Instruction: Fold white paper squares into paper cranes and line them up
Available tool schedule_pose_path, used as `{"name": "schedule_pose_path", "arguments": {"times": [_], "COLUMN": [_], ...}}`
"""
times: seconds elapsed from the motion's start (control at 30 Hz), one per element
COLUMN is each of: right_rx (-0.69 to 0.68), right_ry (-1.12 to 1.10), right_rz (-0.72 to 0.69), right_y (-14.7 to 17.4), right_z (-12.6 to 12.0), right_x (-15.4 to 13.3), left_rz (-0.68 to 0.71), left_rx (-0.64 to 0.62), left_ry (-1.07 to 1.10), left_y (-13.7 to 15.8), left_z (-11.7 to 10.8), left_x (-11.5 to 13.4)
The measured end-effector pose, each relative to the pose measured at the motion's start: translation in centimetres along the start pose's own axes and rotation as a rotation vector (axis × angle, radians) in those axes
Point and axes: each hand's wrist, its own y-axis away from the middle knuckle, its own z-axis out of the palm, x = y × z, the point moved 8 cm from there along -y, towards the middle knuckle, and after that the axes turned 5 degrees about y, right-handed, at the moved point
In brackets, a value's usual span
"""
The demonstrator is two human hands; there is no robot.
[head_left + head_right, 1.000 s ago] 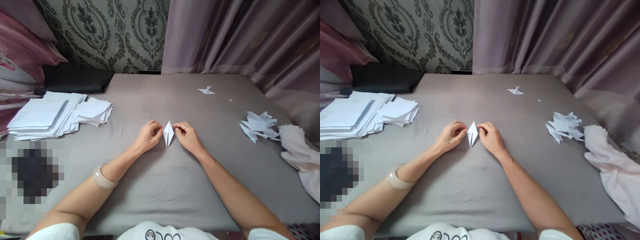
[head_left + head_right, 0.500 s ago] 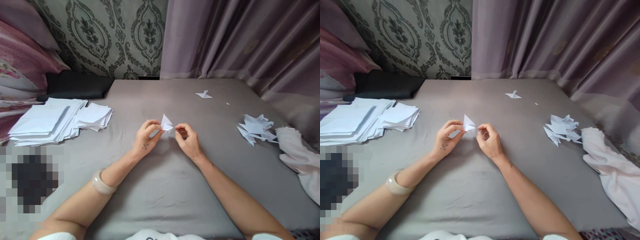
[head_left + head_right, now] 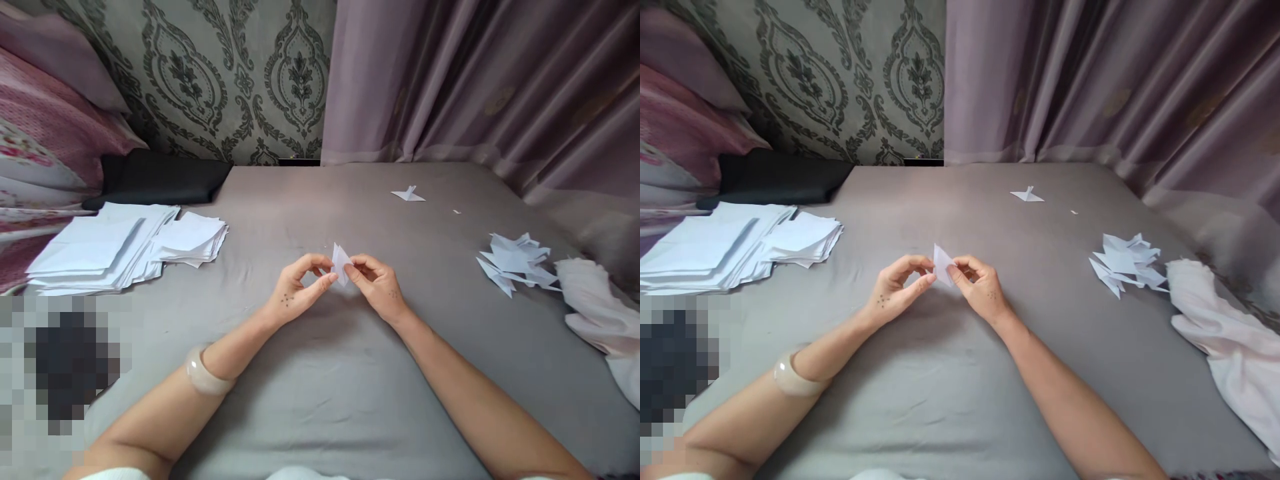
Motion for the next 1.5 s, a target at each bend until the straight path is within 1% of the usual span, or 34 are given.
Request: {"name": "schedule_pose_path", "arguments": {"times": [0.07, 0.17, 0.27, 0.4, 0.5, 0.6, 0.73, 0.8, 0.93, 1.07, 1.2, 1.3, 1.5], "right_rx": [-0.041, -0.078, -0.111, -0.155, -0.189, -0.198, -0.172, -0.169, -0.194, -0.208, -0.208, -0.217, -0.069], "right_ry": [-0.122, -0.246, -0.304, -0.326, -0.304, -0.281, -0.227, -0.179, -0.092, -0.014, 0.050, 0.039, -0.047], "right_rz": [0.128, 0.232, 0.279, 0.309, 0.283, 0.239, 0.203, 0.185, 0.128, 0.104, 0.105, 0.128, 0.129], "right_y": [0.0, 0.0, 0.1, 0.2, 0.2, 0.2, 0.1, 0.0, -0.1, -0.3, -0.4, -0.2, 0.1], "right_z": [0.3, 0.5, 0.8, 1.2, 1.5, 1.6, 1.4, 1.4, 1.6, 1.7, 1.9, 2.6, 3.0], "right_x": [1.0, 1.5, 1.6, 1.6, 1.5, 1.4, 0.7, 0.1, -1.4, -2.1, -2.7, -2.8, -1.8], "left_rz": [-0.124, -0.257, -0.336, -0.393, -0.402, -0.410, -0.450, -0.449, -0.426, -0.388, -0.360, -0.345, -0.325], "left_rx": [0.008, 0.000, 0.018, 0.048, 0.067, 0.024, -0.087, -0.103, -0.078, -0.091, 0.004, 0.059, 0.070], "left_ry": [0.201, 0.442, 0.533, 0.545, 0.506, 0.454, 0.542, 0.587, 0.661, 0.698, 0.659, 0.626, 0.613], "left_y": [-0.1, -0.2, -0.2, -0.1, -0.2, -0.3, -0.1, -0.1, -0.1, -0.1, -0.3, -0.3, -0.3], "left_z": [0.0, 0.4, 0.5, 0.5, 0.4, 0.6, 1.6, 1.7, 1.4, 1.4, 0.5, -0.2, -0.6], "left_x": [-1.0, -2.0, -2.6, -3.0, -3.3, -3.3, -3.2, -3.0, -2.5, -2.2, -2.8, -3.0, -2.8]}}
